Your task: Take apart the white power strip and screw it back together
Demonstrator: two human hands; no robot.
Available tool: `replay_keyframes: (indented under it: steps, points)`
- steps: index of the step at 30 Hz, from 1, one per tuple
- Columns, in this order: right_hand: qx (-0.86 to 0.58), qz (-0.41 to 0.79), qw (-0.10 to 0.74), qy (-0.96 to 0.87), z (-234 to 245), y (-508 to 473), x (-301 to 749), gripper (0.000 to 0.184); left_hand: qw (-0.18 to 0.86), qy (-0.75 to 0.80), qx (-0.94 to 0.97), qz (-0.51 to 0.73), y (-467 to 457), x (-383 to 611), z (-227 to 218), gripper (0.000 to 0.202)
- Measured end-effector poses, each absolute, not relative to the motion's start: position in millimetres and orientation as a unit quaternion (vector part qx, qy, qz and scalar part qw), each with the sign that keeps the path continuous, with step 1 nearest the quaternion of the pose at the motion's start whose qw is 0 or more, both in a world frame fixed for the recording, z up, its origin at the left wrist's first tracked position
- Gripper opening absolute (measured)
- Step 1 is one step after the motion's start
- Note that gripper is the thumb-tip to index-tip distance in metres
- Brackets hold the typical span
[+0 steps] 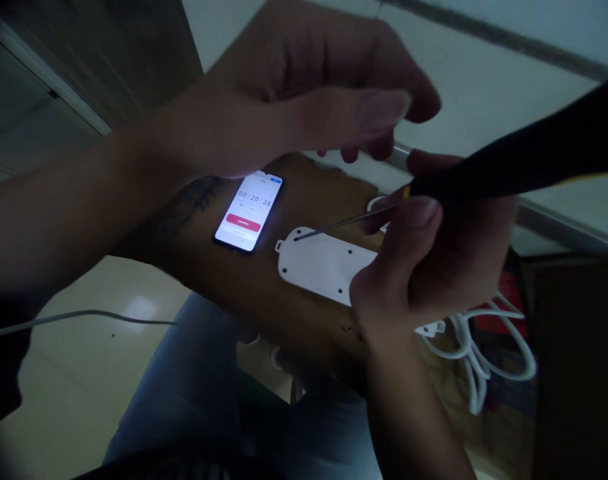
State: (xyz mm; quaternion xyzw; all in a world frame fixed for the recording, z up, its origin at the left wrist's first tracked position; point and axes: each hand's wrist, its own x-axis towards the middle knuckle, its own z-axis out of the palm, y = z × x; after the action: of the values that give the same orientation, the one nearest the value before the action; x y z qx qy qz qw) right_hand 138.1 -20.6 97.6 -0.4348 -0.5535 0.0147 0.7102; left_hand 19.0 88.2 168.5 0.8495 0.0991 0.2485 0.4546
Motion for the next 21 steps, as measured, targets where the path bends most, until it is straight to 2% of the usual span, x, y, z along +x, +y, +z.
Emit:
replay_keyframes:
  steps: [2, 5, 15, 21]
  points:
    - [-0.421, -0.043, 0.710, -0.563, 95, -14, 146, 0.027, 0.431, 0.103, 0.854, 0.272, 91, 10, 171, 0.049]
    - [-0.414, -0.056, 0.694, -0.586, 90, -8, 153, 0.028, 0.413, 0.083, 0.869, 0.258, 91, -2, 176, 0.033]
    - [-0.437, -0.035, 0.671, -0.598, 82, -10, 149, 0.029, 0.362, 0.056, 0.894, 0.258, 95, -2, 173, 0.040]
    - [-0.427, -0.025, 0.654, -0.624, 78, -10, 157, 0.028, 0.367, 0.036, 0.889, 0.273, 97, -3, 168, 0.033]
